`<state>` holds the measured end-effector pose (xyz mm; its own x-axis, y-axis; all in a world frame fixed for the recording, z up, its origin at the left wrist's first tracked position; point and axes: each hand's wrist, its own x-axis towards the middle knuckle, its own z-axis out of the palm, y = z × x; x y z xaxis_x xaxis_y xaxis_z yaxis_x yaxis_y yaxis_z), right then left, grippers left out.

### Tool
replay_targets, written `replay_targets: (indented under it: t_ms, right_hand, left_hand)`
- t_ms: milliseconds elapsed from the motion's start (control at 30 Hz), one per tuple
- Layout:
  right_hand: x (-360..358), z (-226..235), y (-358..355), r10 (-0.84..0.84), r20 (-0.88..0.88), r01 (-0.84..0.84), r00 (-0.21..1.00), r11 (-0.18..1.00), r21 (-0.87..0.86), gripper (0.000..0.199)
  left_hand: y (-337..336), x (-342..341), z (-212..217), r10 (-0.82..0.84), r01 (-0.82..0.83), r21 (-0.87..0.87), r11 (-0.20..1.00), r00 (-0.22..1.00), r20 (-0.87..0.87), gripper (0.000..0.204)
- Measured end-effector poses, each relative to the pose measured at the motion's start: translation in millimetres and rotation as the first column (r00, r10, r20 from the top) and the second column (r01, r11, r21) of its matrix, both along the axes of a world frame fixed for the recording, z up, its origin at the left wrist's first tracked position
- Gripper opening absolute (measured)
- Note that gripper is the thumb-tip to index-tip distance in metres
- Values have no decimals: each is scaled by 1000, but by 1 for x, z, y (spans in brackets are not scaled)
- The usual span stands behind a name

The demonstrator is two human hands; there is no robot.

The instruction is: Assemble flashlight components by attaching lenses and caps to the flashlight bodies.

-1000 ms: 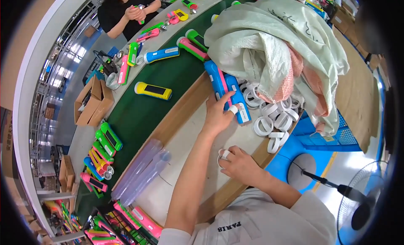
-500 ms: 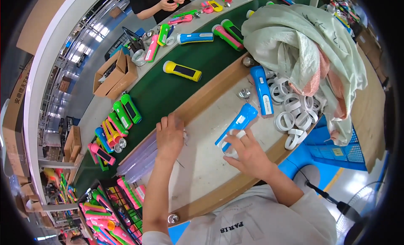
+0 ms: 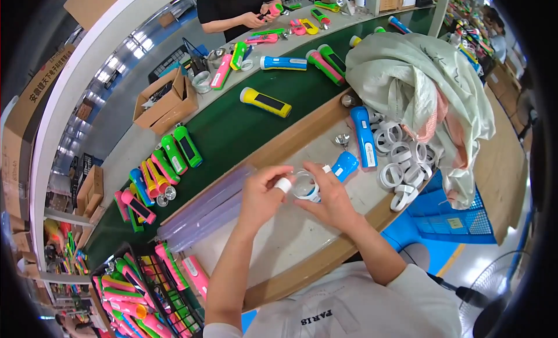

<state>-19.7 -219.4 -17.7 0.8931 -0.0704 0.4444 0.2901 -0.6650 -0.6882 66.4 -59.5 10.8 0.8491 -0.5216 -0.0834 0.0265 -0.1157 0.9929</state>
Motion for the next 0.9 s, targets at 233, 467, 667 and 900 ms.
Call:
replay_targets:
  t_ms: [233, 467, 667, 900]
  right_hand:
    - [-29, 0, -35, -81, -97, 103, 992, 963, 250, 78]
    - [-51, -6, -58, -178, -116, 205, 977, 933, 296, 76]
    - [-51, -10, -64, -171, -115, 200, 979, 921, 334, 78]
    - [-37, 2, -37, 88, -281, 41, 956, 905, 424, 85]
  left_hand:
    - [-42, -6, -40, -27, -126, 295, 947, 884, 466, 43]
    - [-71, -37, -74, -235, -5, 408, 913, 811, 536, 73]
    - [-1, -31, 0, -187, 176, -82, 981, 971, -151, 68]
    - [62, -53, 13, -341, 225, -297, 928, 833, -436, 77]
